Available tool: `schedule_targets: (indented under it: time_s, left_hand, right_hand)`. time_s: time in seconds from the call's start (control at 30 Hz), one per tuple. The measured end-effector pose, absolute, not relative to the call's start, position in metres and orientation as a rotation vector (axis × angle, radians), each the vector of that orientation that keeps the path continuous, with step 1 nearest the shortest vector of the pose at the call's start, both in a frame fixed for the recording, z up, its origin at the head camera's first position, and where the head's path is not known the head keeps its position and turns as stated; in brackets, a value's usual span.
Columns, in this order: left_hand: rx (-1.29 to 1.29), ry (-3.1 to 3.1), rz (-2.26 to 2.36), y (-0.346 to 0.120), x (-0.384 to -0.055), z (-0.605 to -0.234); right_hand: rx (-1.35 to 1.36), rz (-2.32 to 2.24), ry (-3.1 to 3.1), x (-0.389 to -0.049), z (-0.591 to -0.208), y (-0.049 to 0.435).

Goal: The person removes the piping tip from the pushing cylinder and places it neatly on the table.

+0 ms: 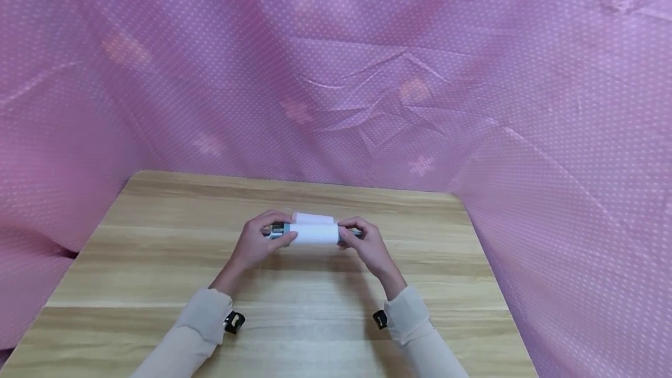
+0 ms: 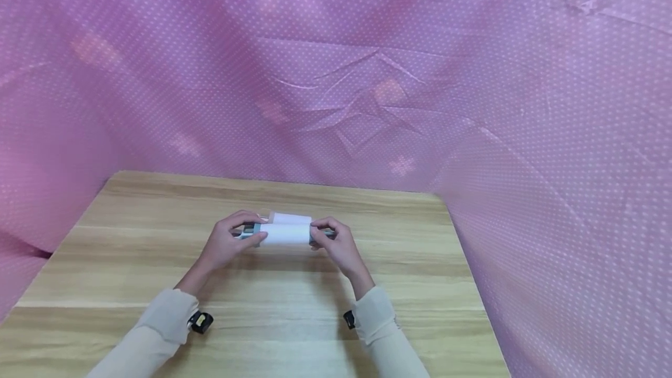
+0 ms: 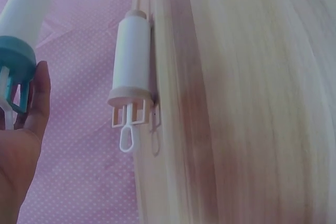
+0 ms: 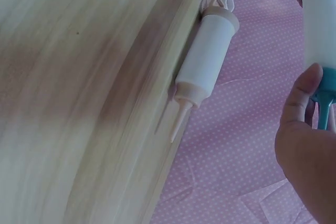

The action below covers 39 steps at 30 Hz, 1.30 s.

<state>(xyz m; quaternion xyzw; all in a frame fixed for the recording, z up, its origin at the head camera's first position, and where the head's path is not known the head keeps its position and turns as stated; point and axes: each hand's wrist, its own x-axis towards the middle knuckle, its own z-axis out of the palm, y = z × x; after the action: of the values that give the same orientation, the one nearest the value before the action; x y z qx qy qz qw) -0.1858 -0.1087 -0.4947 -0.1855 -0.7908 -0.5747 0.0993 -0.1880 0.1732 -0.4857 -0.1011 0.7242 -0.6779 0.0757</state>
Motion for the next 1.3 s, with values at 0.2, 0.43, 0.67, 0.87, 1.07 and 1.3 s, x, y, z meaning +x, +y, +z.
schedule_targets:
  time_s: [0.2,0.43,0.67,0.87,1.07,1.3]
  left_hand:
    - [-0.535,-2.341,-1.700,-0.112,-0.183,-0.493]
    - [-0.541,-2.375,-1.701,-0.112,-0.185,-0.484]
    - [-0.528,-2.388,-1.723,-0.112,-0.184,-0.483]
    - [-0.473,-2.426,-1.776,-0.111,-0.184,-0.483]
    - [-0.417,-2.387,-1.864,-0.113,-0.182,-0.483]
    - [-0.448,-2.366,-1.858,-0.114,-0.182,-0.484]
  right_hand:
    - [-0.390,-2.058,2.122,-0.187,-0.489,0.169]
    - [-0.405,-2.105,2.156,-0.184,-0.489,0.169]
    - [-0.432,-2.091,2.204,-0.181,-0.489,0.170]
    - [-0.518,-2.125,2.211,-0.177,-0.490,0.172]
    - [-0.760,-2.083,2.307,-0.176,-0.483,0.173]
    - [-0.692,-1.954,2.354,-0.178,-0.482,0.176]
